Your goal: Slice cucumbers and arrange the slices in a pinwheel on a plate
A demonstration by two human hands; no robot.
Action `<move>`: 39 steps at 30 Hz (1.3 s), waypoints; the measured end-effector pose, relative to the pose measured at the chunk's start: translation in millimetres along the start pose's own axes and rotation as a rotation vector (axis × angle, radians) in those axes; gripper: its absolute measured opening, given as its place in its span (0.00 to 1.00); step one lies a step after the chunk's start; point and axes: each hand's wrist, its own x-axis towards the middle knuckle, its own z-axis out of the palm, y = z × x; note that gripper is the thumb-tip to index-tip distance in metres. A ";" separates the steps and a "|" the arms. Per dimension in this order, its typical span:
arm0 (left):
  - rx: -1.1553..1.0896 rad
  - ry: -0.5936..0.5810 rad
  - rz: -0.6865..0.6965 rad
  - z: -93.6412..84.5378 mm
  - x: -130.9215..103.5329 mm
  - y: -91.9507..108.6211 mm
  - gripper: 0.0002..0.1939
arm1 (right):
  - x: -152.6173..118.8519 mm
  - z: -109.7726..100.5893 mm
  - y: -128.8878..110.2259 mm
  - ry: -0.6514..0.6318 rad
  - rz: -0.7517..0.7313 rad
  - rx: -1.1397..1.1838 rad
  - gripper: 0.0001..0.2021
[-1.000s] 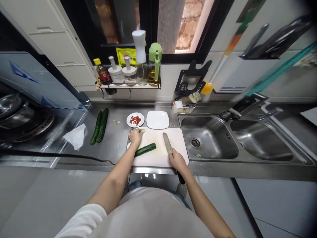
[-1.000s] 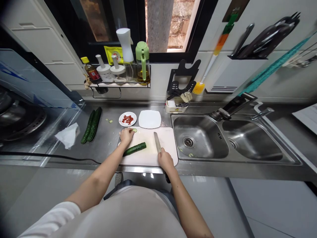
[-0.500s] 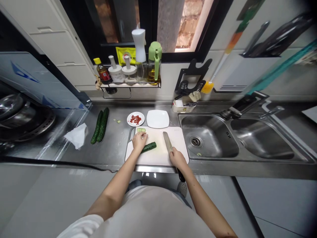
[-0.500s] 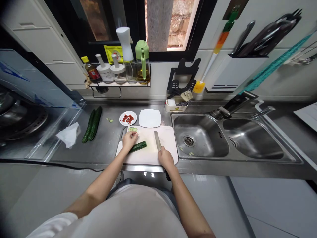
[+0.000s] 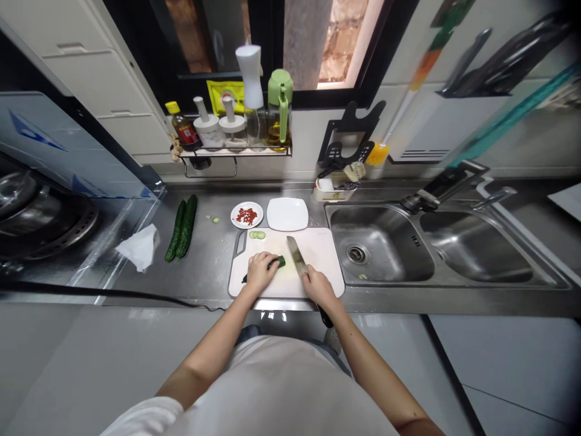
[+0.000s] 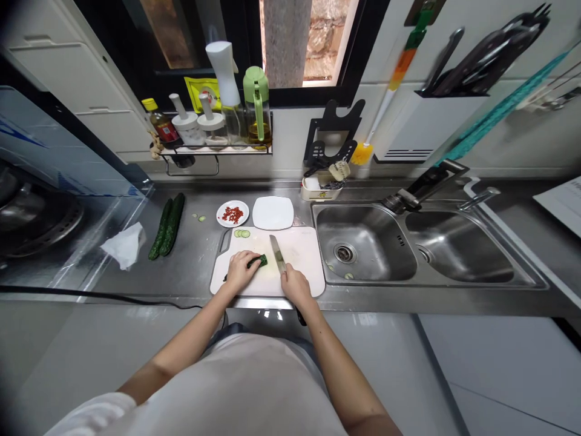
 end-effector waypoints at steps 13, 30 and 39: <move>0.028 -0.036 0.141 6.2 0.4 -2.9 0.13 | -4.1 -5.0 -27.7 -0.027 -0.052 0.005 0.14; 0.083 -0.079 0.112 3.9 0.9 -0.1 0.14 | -2.9 -6.5 -31.7 -0.041 -0.069 -0.009 0.14; 0.095 -0.076 0.120 4.4 1.0 0.1 0.14 | -8.5 -10.4 -33.9 -0.085 -0.069 -0.020 0.14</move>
